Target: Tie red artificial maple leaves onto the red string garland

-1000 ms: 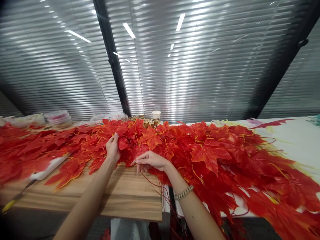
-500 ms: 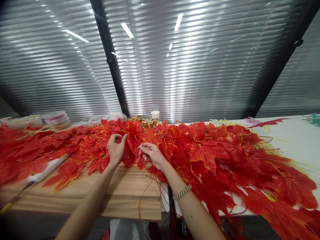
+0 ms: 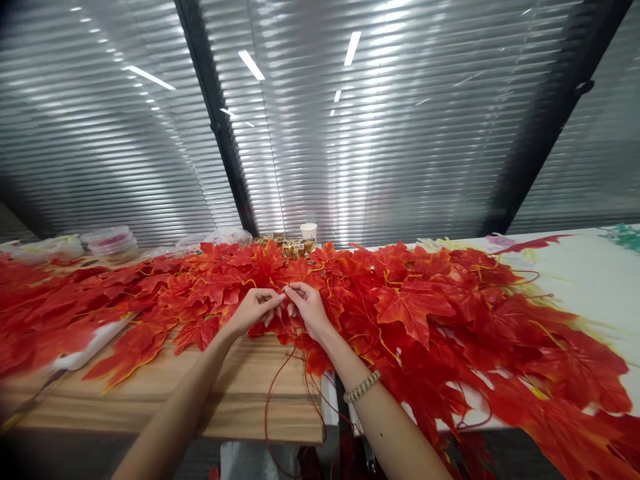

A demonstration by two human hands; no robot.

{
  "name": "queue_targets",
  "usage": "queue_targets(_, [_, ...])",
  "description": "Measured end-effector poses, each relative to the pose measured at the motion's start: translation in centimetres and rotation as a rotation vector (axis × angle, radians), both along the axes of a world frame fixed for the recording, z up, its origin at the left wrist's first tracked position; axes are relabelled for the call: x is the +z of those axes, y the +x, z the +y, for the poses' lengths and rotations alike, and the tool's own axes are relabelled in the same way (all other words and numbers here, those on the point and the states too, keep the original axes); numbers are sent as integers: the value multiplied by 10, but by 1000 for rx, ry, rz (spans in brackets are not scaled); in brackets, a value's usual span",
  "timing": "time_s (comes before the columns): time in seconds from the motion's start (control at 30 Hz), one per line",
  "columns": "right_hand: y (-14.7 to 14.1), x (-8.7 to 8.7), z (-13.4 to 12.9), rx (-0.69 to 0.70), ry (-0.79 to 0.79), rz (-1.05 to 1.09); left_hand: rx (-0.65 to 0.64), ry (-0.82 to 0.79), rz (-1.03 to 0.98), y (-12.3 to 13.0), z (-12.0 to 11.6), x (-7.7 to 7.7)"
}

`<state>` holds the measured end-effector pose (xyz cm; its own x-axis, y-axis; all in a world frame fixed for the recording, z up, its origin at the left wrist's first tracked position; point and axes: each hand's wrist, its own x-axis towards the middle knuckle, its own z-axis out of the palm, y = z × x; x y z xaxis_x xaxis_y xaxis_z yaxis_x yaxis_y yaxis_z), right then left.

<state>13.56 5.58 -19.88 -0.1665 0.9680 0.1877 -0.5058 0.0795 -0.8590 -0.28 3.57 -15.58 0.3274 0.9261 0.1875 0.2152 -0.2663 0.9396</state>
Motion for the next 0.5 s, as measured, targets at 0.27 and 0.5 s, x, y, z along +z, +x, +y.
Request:
queue_targets(0.27, [3, 8, -6, 258, -173, 136, -27, -44, -97, -5, 7, -5])
queue_targets(0.5, [3, 3, -4, 223, -162, 125, -13, -77, -160, -4, 9, -8])
